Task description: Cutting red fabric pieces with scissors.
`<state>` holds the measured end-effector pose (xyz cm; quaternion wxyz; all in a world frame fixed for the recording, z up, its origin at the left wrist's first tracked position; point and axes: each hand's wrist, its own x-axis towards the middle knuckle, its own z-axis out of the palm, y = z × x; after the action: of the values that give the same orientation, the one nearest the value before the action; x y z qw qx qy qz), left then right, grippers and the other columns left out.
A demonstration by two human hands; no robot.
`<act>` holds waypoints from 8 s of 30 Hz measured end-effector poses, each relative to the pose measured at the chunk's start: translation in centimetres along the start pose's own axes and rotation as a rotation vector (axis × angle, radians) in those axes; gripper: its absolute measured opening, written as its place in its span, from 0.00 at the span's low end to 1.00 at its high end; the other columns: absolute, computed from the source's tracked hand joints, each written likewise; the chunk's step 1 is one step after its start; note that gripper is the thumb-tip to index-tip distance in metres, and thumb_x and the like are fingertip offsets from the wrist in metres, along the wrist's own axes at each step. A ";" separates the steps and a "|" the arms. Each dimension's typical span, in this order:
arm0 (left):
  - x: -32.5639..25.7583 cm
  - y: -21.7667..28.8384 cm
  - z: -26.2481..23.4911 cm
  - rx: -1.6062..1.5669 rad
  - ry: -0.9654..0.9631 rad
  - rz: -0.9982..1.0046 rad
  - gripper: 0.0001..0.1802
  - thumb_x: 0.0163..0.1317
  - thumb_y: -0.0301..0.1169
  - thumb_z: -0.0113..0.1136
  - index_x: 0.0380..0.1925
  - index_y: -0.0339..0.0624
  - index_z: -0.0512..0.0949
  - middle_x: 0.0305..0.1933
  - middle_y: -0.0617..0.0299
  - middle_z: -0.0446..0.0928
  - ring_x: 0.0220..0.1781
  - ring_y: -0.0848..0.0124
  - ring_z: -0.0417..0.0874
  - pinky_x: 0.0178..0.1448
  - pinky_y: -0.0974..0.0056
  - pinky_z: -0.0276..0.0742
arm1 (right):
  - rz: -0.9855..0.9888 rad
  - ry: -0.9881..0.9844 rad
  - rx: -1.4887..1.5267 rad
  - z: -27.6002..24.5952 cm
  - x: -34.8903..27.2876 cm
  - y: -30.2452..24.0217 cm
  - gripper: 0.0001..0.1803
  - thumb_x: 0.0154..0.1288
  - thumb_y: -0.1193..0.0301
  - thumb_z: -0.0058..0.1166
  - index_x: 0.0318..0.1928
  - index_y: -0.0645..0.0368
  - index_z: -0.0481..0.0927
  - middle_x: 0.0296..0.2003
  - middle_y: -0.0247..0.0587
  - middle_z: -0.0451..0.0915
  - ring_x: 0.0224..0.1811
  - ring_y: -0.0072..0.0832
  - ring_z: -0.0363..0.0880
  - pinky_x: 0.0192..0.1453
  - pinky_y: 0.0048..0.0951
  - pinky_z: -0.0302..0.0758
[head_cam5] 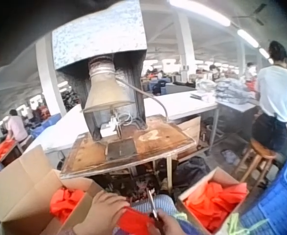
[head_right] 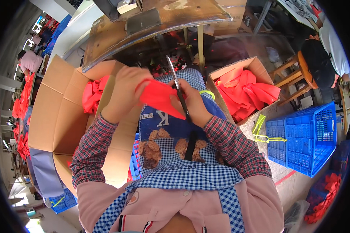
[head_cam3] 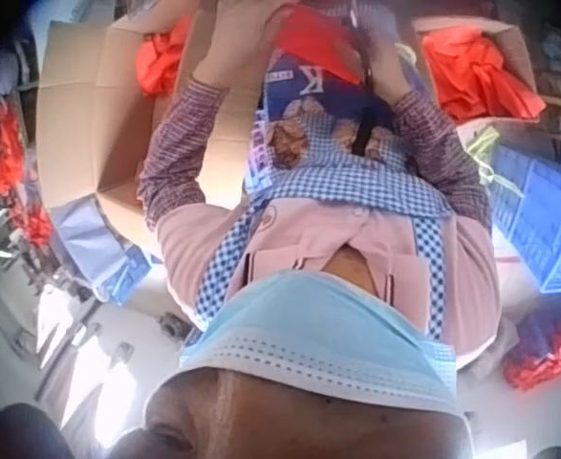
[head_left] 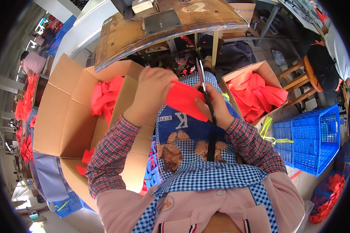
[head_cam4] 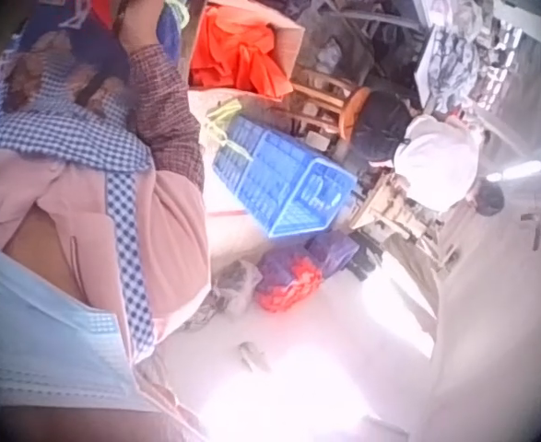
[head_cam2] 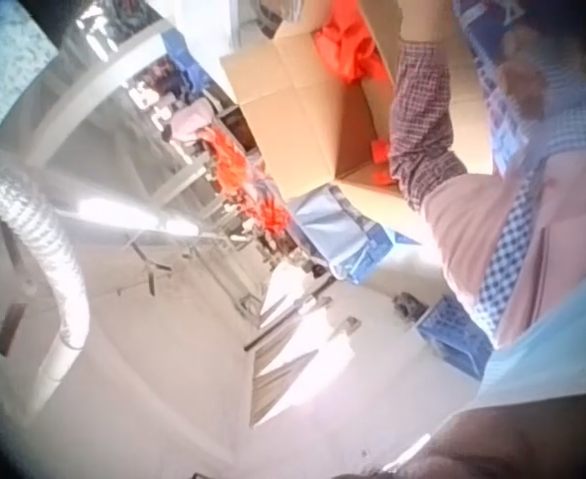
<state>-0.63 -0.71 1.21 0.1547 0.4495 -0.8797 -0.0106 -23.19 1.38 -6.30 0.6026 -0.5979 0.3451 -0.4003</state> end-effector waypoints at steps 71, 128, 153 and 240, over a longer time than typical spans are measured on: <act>-1.0 1.8 3.2 -1.494 0.101 -0.719 0.18 0.65 0.29 0.61 0.53 0.36 0.73 0.51 0.60 0.80 0.51 0.73 0.81 0.57 0.67 0.76 | 0.065 0.025 -0.147 -0.4 -1.4 0.9 0.24 0.69 0.55 0.55 0.54 0.62 0.73 0.36 0.39 0.77 0.37 0.22 0.75 0.44 0.26 0.72; -0.2 0.4 1.8 -1.302 -0.185 -0.702 0.15 0.64 0.29 0.61 0.50 0.36 0.77 0.46 0.63 0.82 0.48 0.75 0.81 0.55 0.69 0.76 | 0.069 0.060 -0.221 0.0 -1.4 2.1 0.20 0.72 0.55 0.52 0.37 0.61 0.76 0.20 0.26 0.65 0.22 0.15 0.60 0.25 0.24 0.61; 11.3 -16.5 -6.1 -1.378 0.313 -0.556 0.19 0.67 0.28 0.58 0.57 0.40 0.73 0.54 0.61 0.79 0.52 0.72 0.82 0.55 0.66 0.80 | 0.263 0.080 0.260 -1.5 -0.3 4.3 0.19 0.73 0.56 0.49 0.45 0.61 0.74 0.16 0.27 0.67 0.11 0.15 0.65 0.16 0.19 0.63; -8.7 -9.7 -13.0 -0.493 0.364 -0.670 0.12 0.59 0.21 0.64 0.44 0.34 0.81 0.41 0.62 0.83 0.40 0.76 0.82 0.49 0.70 0.78 | 0.256 0.153 0.173 -0.2 0.0 3.6 0.11 0.70 0.66 0.54 0.46 0.59 0.76 0.19 0.24 0.69 0.14 0.12 0.65 0.17 0.16 0.63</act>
<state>15.43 2.01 9.78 0.3972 0.6538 -0.6154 -0.1900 -23.12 1.19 -9.89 0.6699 -0.4627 0.4276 -0.3928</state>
